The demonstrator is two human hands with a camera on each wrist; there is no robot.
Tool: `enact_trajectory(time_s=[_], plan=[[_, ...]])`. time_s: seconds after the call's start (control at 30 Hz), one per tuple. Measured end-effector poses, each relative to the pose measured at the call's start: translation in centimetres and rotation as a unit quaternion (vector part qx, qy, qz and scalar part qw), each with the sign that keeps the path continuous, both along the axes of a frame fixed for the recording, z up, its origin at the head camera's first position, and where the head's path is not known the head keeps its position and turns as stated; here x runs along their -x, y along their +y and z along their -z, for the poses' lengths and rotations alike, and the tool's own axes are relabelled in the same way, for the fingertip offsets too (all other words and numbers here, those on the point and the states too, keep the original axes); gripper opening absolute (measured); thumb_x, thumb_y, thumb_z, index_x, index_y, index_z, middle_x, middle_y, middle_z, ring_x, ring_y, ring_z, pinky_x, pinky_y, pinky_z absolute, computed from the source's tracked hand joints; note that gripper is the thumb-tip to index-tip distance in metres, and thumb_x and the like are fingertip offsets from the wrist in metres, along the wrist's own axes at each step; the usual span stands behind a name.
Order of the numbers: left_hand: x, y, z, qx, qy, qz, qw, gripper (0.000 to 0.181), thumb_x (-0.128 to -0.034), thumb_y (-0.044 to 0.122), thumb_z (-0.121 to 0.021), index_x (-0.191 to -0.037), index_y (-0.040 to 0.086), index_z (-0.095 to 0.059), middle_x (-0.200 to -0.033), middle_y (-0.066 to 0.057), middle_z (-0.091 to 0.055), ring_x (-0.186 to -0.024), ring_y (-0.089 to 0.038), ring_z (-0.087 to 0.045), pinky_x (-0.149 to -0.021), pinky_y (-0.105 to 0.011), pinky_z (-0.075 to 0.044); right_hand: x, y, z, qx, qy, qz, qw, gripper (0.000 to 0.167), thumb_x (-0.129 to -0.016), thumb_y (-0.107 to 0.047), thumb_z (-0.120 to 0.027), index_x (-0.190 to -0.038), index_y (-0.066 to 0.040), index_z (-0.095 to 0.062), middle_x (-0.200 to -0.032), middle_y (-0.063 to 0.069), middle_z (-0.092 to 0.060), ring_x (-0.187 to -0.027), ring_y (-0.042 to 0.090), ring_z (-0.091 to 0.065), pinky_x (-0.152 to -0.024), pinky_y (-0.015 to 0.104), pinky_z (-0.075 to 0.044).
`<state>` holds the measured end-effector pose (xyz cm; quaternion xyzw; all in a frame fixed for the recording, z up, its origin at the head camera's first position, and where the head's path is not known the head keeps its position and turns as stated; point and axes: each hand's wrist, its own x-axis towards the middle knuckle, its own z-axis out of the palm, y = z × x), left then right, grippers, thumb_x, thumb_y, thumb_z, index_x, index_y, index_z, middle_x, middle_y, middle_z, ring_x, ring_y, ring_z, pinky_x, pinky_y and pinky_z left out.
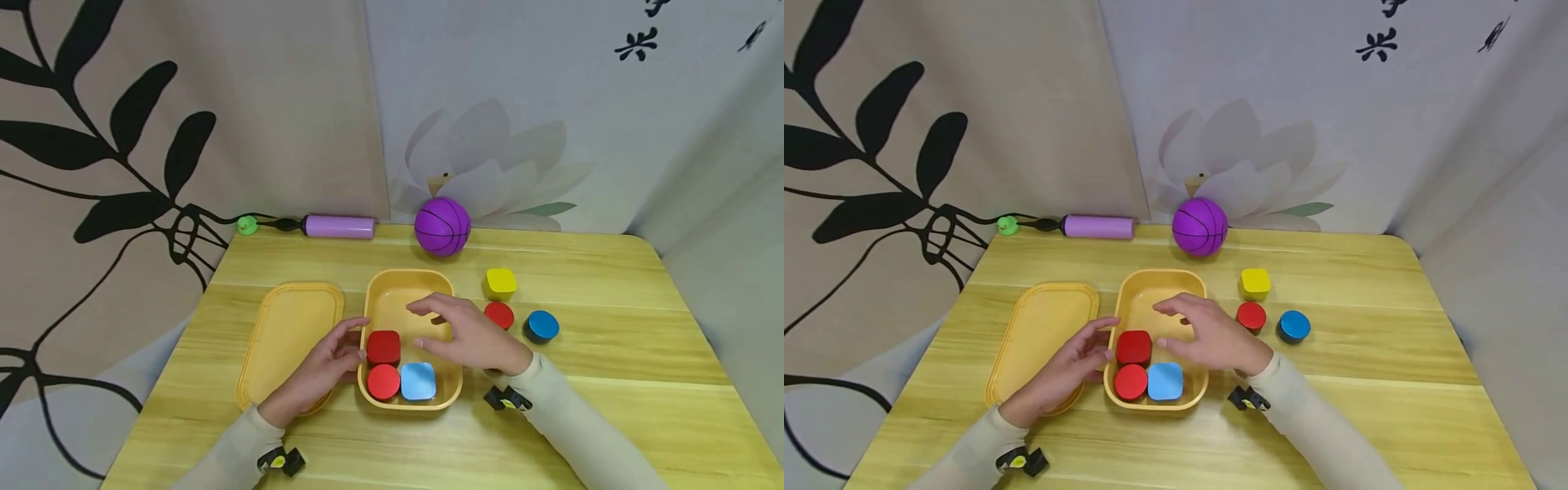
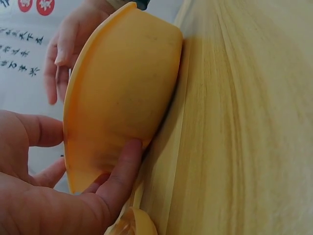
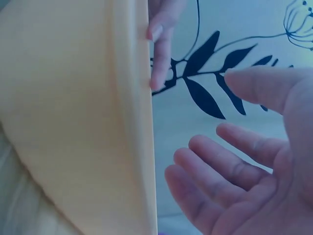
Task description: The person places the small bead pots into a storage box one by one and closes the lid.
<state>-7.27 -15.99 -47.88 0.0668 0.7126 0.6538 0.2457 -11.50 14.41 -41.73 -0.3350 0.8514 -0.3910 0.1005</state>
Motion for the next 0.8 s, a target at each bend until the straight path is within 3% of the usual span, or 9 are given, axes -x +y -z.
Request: enact_trajectory(time_s=[0.4, 0.63, 0.8], plan=[[0.3, -0.1, 0.0, 0.009, 0.009, -0.004, 0.9999, 0.058, -0.1086, 0.016, -0.058, -0.162, 0.025, -0.037, -0.153, -0.021, -0.047, -0.124, -0.029, -0.062, -0.091, -0.042, -0.062, 0.0, 5.0, 0.4, 0.055, 0.036, 0.08, 0.9946, 0.039, -0.099, -0.022, -0.076, -0.136, -0.012, -0.066, -0.133, 0.008, -0.07, -0.119, 0.028, -0.068, -0.093, 0.046, -0.062], [0.2, -0.1, 0.1, 0.013, 0.007, -0.005, 0.9999, 0.059, -0.1085, 0.016, -0.059, -0.163, 0.023, -0.036, -0.151, -0.02, -0.049, -0.124, -0.029, -0.063, -0.09, -0.042, -0.062, -0.1, 8.7, 1.5, 0.035, 0.072, 0.144, 0.9863, 0.036, -0.095, -0.014, -0.079, -0.13, -0.018, -0.07, -0.128, -0.003, -0.072, -0.099, 0.02, -0.074, -0.087, 0.041, -0.063], [0.2, 0.0, -0.1, 0.014, 0.011, -0.001, 0.9998, 0.06, -0.1086, 0.017, -0.058, -0.163, 0.022, -0.036, -0.151, -0.021, -0.049, -0.123, -0.029, -0.063, -0.09, -0.042, -0.062, -0.1, 11.4, 2.0, 0.028, 0.068, 0.175, 0.9818, 0.033, -0.098, -0.017, -0.078, -0.13, -0.015, -0.07, -0.128, 0.0, -0.073, -0.109, 0.027, -0.072, -0.091, 0.041, -0.062]])
